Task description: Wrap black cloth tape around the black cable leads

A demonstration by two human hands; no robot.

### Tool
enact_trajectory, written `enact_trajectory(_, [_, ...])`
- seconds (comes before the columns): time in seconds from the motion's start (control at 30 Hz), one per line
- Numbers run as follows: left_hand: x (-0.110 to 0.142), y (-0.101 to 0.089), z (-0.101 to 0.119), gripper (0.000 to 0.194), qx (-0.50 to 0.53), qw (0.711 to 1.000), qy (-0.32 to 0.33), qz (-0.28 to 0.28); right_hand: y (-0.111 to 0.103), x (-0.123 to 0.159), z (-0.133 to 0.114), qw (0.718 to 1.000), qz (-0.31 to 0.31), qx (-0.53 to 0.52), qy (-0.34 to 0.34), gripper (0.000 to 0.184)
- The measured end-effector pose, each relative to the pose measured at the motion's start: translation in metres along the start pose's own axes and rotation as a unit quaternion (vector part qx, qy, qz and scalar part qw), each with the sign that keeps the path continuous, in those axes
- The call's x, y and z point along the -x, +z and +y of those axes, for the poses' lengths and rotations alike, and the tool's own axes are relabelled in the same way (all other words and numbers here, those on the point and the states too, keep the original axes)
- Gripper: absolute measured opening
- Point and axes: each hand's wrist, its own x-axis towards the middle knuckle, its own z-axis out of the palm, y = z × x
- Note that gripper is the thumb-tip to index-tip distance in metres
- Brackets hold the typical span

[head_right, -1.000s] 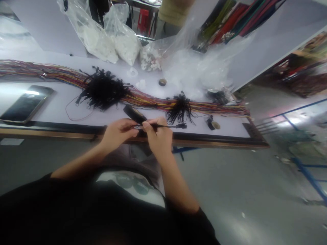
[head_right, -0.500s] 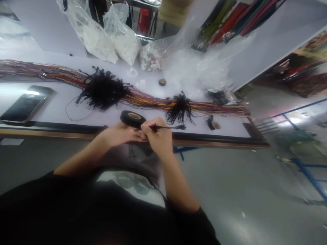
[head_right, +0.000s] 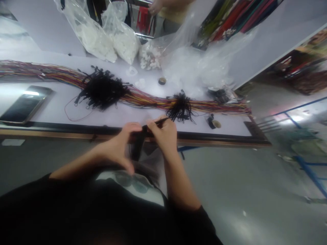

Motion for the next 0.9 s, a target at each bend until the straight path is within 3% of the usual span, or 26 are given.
enact_trajectory(0.07, [-0.003, 0.000, -0.002, 0.078, -0.053, 0.998, -0.022, 0.018, -0.001, 0.001, -0.002, 0.999, -0.012, 0.018, -0.027, 0.021])
enact_trajectory(0.17, [-0.014, 0.006, -0.004, 0.034, -0.089, 0.979, -0.121, 0.141, -0.001, 0.001, -0.004, 0.998, -0.031, -0.015, -0.059, 0.021])
enact_trajectory(0.23, [-0.020, 0.010, -0.003, 0.020, -0.098, 0.969, -0.158, 0.165, 0.001, 0.000, -0.004, 0.996, -0.036, -0.029, -0.079, 0.021])
enact_trajectory(0.4, [-0.031, 0.012, -0.001, 0.004, -0.179, 0.968, -0.092, 0.148, 0.006, -0.005, -0.003, 0.995, -0.008, -0.019, -0.099, 0.023])
enact_trajectory(0.5, [-0.035, 0.009, -0.005, 0.014, -0.237, 0.959, -0.031, 0.149, 0.009, -0.006, -0.004, 0.997, -0.029, -0.017, -0.063, 0.020])
enact_trajectory(0.6, [-0.036, 0.008, -0.006, 0.019, -0.239, 0.958, -0.019, 0.158, 0.013, -0.005, -0.005, 0.997, -0.069, -0.002, -0.043, 0.016])
enact_trajectory(0.7, [-0.035, 0.010, 0.000, 0.009, -0.138, 0.969, -0.074, 0.192, 0.014, -0.004, -0.007, 0.997, -0.035, 0.026, -0.063, 0.016])
enact_trajectory(0.77, [-0.033, 0.011, 0.005, 0.003, -0.010, 0.966, -0.143, 0.217, 0.014, -0.004, -0.007, 0.995, -0.007, 0.047, -0.085, 0.016])
enact_trajectory(0.83, [-0.031, 0.011, 0.008, 0.002, 0.149, 0.937, -0.211, 0.236, 0.015, -0.003, -0.006, 0.993, 0.006, 0.061, -0.101, 0.015])
enact_trajectory(0.9, [-0.030, 0.008, 0.009, 0.006, 0.298, 0.885, -0.262, 0.243, 0.016, -0.002, -0.004, 0.992, 0.015, 0.060, -0.108, 0.016])
